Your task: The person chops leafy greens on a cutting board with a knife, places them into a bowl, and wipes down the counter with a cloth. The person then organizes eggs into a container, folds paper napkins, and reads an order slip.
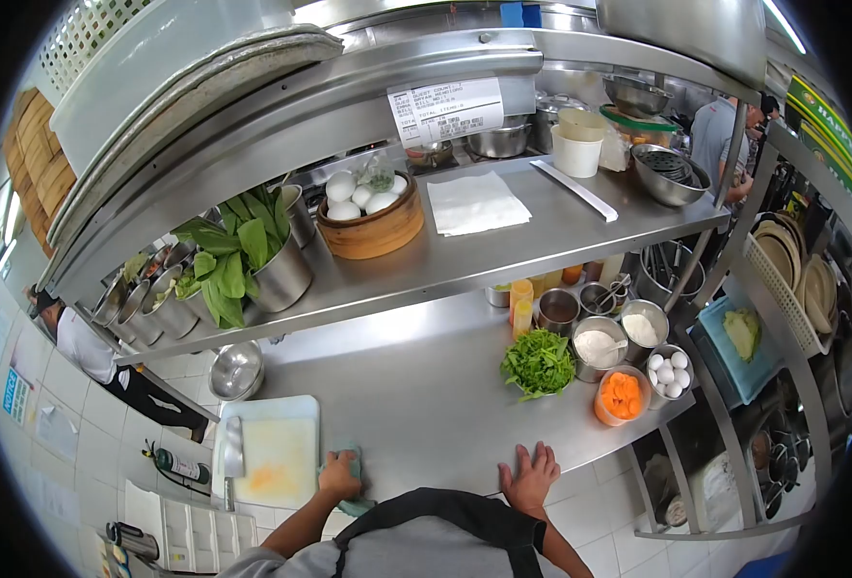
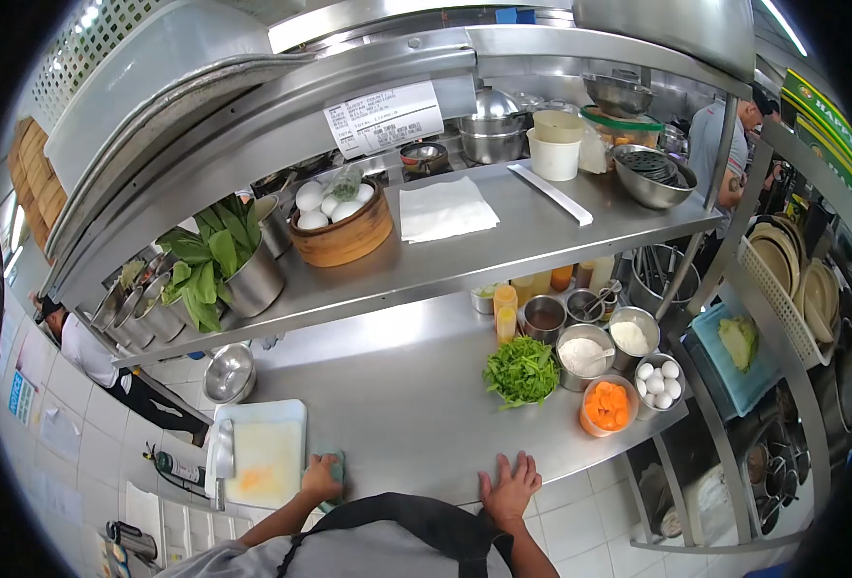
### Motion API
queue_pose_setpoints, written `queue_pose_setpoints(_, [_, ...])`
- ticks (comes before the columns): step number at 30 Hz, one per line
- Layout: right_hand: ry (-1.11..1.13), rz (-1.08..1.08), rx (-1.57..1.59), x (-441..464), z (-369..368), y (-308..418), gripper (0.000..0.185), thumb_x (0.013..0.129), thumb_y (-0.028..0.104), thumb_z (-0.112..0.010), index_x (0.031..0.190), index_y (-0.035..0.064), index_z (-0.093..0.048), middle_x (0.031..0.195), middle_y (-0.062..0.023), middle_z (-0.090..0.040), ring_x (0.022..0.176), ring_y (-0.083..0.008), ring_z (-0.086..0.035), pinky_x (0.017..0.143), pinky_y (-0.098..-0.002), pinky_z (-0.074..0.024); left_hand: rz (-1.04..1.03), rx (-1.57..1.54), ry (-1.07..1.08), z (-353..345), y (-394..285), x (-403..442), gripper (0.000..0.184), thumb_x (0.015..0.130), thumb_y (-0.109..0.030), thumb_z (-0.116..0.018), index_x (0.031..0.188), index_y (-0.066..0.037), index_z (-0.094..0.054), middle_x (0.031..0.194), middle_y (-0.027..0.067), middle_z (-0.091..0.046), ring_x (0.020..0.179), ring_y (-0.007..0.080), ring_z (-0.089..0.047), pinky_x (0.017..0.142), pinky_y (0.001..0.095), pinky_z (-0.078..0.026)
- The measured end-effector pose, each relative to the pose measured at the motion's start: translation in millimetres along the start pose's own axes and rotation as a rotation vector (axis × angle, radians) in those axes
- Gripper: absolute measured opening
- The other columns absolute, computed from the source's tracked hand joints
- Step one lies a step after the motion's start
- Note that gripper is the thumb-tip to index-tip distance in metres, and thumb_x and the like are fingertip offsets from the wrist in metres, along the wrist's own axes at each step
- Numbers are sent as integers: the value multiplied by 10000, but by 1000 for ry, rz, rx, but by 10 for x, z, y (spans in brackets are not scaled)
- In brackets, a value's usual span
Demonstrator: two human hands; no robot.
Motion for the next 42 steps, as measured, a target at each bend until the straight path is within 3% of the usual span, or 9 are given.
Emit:
queue_pose_setpoints(3, [1,8,2,-4,-2,-4,622,876,451,-797,1392,142,-637,1528,-272,-472,1479,-462,-351,1146,-654,-271,8,36,37,-100,149,322,545,752,-141,-723,1285,-215,-638,1393,201,-581,1207,460,-660,1004,544,-568])
queue_pose_setpoints(8, [6,13,-4,1,-39,-29,628,882,459,-788,1402,148,-626,1526,-272,-469,1472,-469,-350,1143,-657,-271,-145,-223,-484,1130,-326,349,408,753,-38,-686,1139,-151,-614,1174,196,-589,1080,469,-653,910,567,-542])
queue_pose_setpoints(13, [6,22,-17,12,-7,8,623,882,461,-788,1398,152,-629,1525,-270,-468,1468,-467,-352,1136,-656,-274,-419,-355,-1013,2127,-854,-61,405,761,59,-661,1132,-64,-555,1223,223,-538,1132,493,-599,901,561,-521])
queue_pose_setpoints(16, [-1,19,-10,18,-3,13,617,881,460,-789,1391,149,-633,1525,-269,-469,1466,-465,-355,1132,-652,-277,-329,-359,-851,1632,-709,46,406,797,-26,-721,1172,-58,-572,1271,237,-526,1180,488,-594,935,545,-536])
queue_pose_setpoints(18, [-6,17,-7,18,3,14,614,881,458,-789,1387,146,-637,1526,-267,-469,1465,-464,-356,1131,-650,-279,-528,87,-546,446,-291,510,433,860,-191,-781,1234,-77,-595,1324,247,-513,1211,478,-602,983,536,-543])
queue_pose_setpoints(20, [2,16,-12,7,-6,7,614,880,457,-790,1386,144,-639,1527,-269,-468,1465,-465,-356,1130,-649,-281,-252,-200,-195,142,-342,118,478,900,-350,-800,1278,-123,-616,1346,260,-548,1234,480,-598,1016,537,-541])
queue_pose_setpoints(30, [23,4,1,21,-46,-38,628,880,495,-771,1388,142,-662,1554,-271,-455,1477,-464,-352,1139,-630,-271,-194,-347,-141,3,18,659,424,829,-490,-848,938,-98,-726,962,187,-776,977,403,-726,893,514,-572])
queue_pose_setpoints(33, [25,2,-7,32,-32,-31,630,877,489,-772,1386,136,-661,1547,-274,-460,1478,-468,-349,1136,-626,-275,-23,-204,73,-117,44,607,492,829,-578,-786,905,-95,-735,947,185,-787,927,390,-757,855,493,-581])
queue_pose_setpoints(42, [36,1,60,59,-2,-37,633,875,428,-789,1401,118,-622,1539,-285,-451,1461,-503,-361,1103,-675,-305,-134,177,420,-280,-304,-526,742,825,-737,-728,999,-16,-755,1037,239,-779,1014,427,-747,903,521,-577])
Point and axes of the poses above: each hand's wrist, its own x-axis towards the middle knuckle, its own z-axis out of the back of the hand, y = z × x, the point moved 8 cm from there along x, towards the middle knuckle
